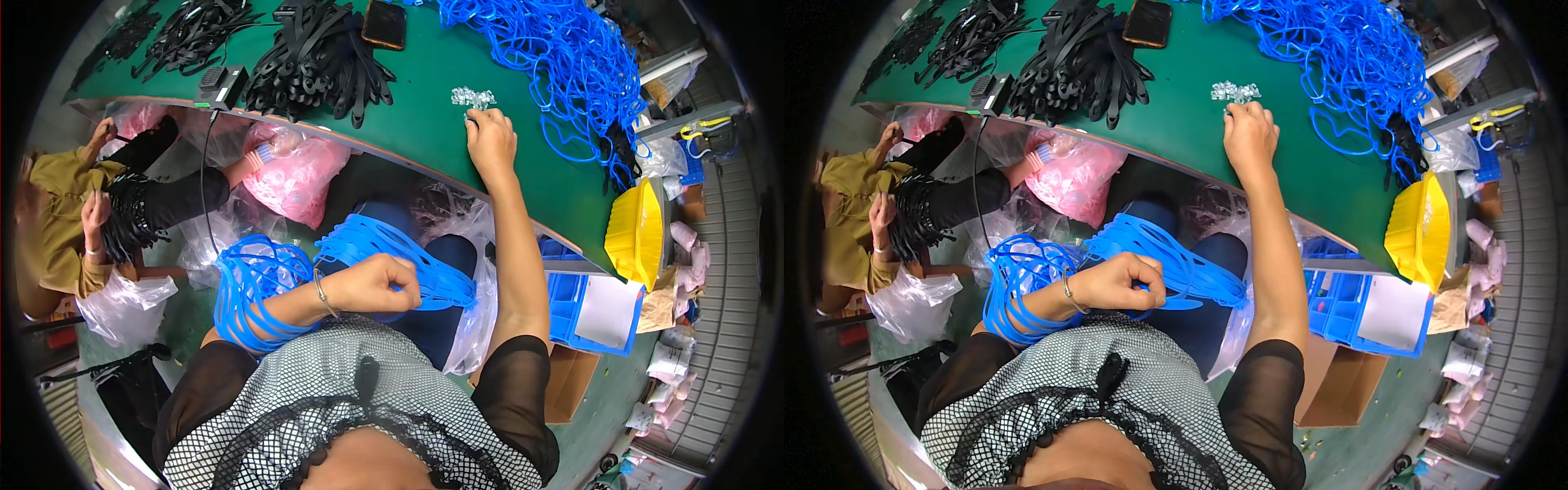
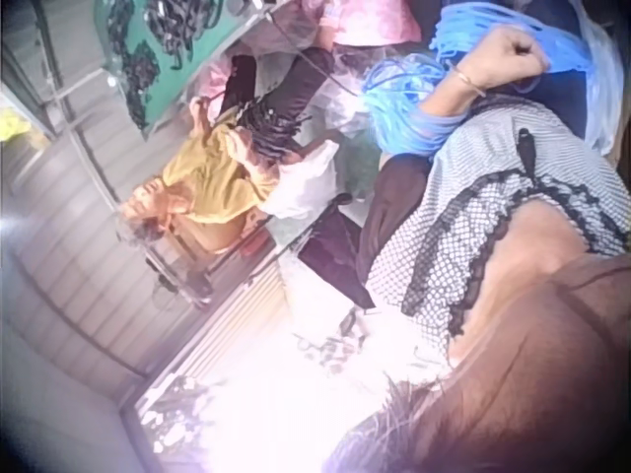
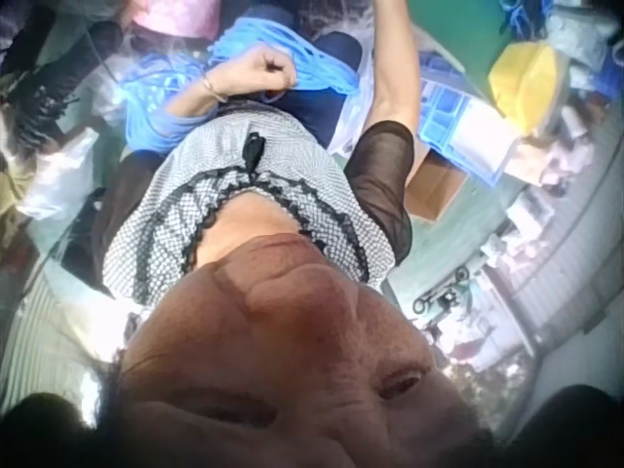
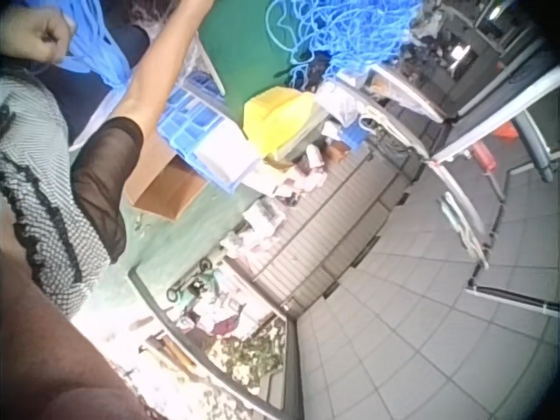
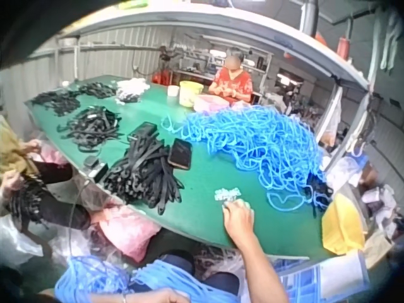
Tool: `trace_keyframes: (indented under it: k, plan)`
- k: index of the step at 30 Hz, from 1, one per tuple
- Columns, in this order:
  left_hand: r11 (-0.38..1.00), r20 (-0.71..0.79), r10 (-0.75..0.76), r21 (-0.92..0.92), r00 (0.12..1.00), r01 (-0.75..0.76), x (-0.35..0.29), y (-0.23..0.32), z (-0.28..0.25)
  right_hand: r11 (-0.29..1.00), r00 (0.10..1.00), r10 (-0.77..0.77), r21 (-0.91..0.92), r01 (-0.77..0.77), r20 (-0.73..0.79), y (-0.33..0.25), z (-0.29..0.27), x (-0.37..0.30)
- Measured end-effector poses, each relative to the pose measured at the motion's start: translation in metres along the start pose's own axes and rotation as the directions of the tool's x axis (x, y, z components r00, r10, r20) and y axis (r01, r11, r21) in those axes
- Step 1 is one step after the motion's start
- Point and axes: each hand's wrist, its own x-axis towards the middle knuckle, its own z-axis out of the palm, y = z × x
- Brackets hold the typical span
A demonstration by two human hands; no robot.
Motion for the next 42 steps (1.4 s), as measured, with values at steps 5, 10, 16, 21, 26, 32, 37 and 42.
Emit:
trace_keyframes:
  k: [5, 10, 16, 21, 26, 32, 37, 42]
  plan:
    - [0.998, -0.003, -0.024, -0.051, 1.0, 0.024, -0.006, -0.004, -0.005, 0.982, 0.982, -0.185, 0.041, 0.186, -0.033, -0.029, -0.014, -0.035]
    - [0.997, 0.014, -0.018, -0.069, 1.0, 0.019, -0.004, -0.006, -0.01, 0.963, 0.971, -0.235, 0.126, 0.239, -0.05, -0.038, -0.036, -0.074]
    - [0.998, -0.032, 0.003, -0.059, 0.999, -0.004, -0.001, -0.002, -0.01, 0.919, 0.985, 0.008, 0.39, 0.06, -0.172, -0.039, -0.039, -0.099]
    - [0.998, -0.108, -0.011, -0.06, 0.994, 0.004, -0.001, 0.003, -0.014, 0.386, 0.922, 0.21, 0.839, -0.384, 0.326, -0.093, -0.076, -0.133]
    - [0.997, -0.182, 0.065, 0.043, 0.981, -0.059, 0.0, 0.003, -0.014, 0.329, 0.898, 0.129, 0.837, -0.438, 0.42, -0.112, -0.085, -0.16]
    - [0.986, -0.208, -0.049, 0.146, 0.977, 0.08, -0.006, 0.006, -0.013, 0.6, 0.906, 0.013, 0.721, -0.346, 0.424, -0.11, -0.1, -0.162]
    - [0.987, -0.192, -0.047, 0.139, 0.98, 0.075, -0.008, 0.006, -0.016, 0.681, 0.885, -0.116, 0.685, -0.259, 0.45, -0.107, -0.11, -0.156]
    - [0.989, -0.131, -0.126, -0.089, 0.983, 0.114, -0.012, 0.004, -0.019, 0.598, 0.852, -0.175, 0.741, -0.305, 0.493, -0.102, -0.111, -0.157]
